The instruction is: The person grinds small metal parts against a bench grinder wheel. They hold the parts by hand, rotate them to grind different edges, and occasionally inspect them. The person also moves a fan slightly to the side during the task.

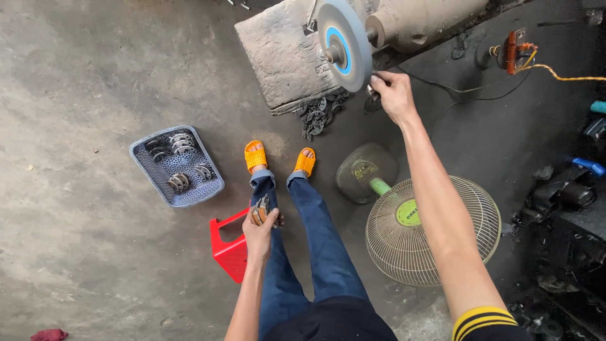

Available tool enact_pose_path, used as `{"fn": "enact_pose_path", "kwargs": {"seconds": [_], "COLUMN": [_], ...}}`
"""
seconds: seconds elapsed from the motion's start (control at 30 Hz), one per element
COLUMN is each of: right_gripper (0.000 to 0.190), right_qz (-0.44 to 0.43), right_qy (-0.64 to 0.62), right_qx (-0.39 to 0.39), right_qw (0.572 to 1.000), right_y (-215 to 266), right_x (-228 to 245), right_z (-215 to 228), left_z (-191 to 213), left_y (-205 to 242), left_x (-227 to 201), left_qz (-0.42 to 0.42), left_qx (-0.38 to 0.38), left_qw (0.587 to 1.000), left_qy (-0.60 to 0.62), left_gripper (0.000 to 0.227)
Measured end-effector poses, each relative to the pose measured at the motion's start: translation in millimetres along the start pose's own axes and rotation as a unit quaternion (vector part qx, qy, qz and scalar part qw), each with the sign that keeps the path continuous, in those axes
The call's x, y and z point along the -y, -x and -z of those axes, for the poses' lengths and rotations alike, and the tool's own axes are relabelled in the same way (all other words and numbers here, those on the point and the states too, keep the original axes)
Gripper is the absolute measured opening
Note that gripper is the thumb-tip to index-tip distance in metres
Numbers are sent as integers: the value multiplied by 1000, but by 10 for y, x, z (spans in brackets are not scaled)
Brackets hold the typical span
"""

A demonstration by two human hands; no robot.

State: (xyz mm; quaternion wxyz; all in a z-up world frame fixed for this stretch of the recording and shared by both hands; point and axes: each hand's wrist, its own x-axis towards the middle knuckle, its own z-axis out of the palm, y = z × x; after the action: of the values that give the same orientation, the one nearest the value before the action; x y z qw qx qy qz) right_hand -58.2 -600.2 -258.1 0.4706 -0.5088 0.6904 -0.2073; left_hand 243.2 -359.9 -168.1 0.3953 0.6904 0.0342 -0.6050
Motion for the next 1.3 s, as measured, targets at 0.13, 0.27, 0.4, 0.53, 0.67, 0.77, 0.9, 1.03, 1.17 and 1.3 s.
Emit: {"fn": "enact_pose_path", "kwargs": {"seconds": [0.13,0.27,0.4,0.53,0.67,0.77,0.9,1.03,1.17,1.3], "right_gripper": [14,15,21,21,17,18,18,16,10,9], "right_qz": [1,4,3,4,-8,-8,-3,-15,-76,25], "right_qy": [-15,-6,14,24,-23,-44,-55,-53,-191,-10], "right_qx": [-4,-11,-25,-22,-3,7,13,7,4,-22], "right_qw": [1000,1000,1000,999,1000,999,998,998,979,999], "right_y": [-31,-78,-195,-73,9,91,130,346,502,47], "right_x": [-141,-85,-312,46,108,222,310,348,201,-819], "right_z": [8,-56,-77,-87,-12,-1,26,211,327,323], "left_z": [38,51,140,86,132,141,56,14,-45,3], "left_y": [-47,-70,-170,-79,-81,-73,-11,-7,0,-40], "left_x": [17,-41,33,-137,-68,-27,-72,4,0,91], "left_qz": [6,0,-2,-1,7,9,6,16,5,6], "left_qx": [-7,-13,-15,-28,-18,-6,-3,-9,-4,-13], "left_qw": [1000,999,999,999,1000,1000,1000,1000,997,996], "left_qy": [-7,-42,-41,-43,-23,-2,7,-23,-73,-93], "left_gripper": [22,24,25,27,27,25,26,27,27,30]}}
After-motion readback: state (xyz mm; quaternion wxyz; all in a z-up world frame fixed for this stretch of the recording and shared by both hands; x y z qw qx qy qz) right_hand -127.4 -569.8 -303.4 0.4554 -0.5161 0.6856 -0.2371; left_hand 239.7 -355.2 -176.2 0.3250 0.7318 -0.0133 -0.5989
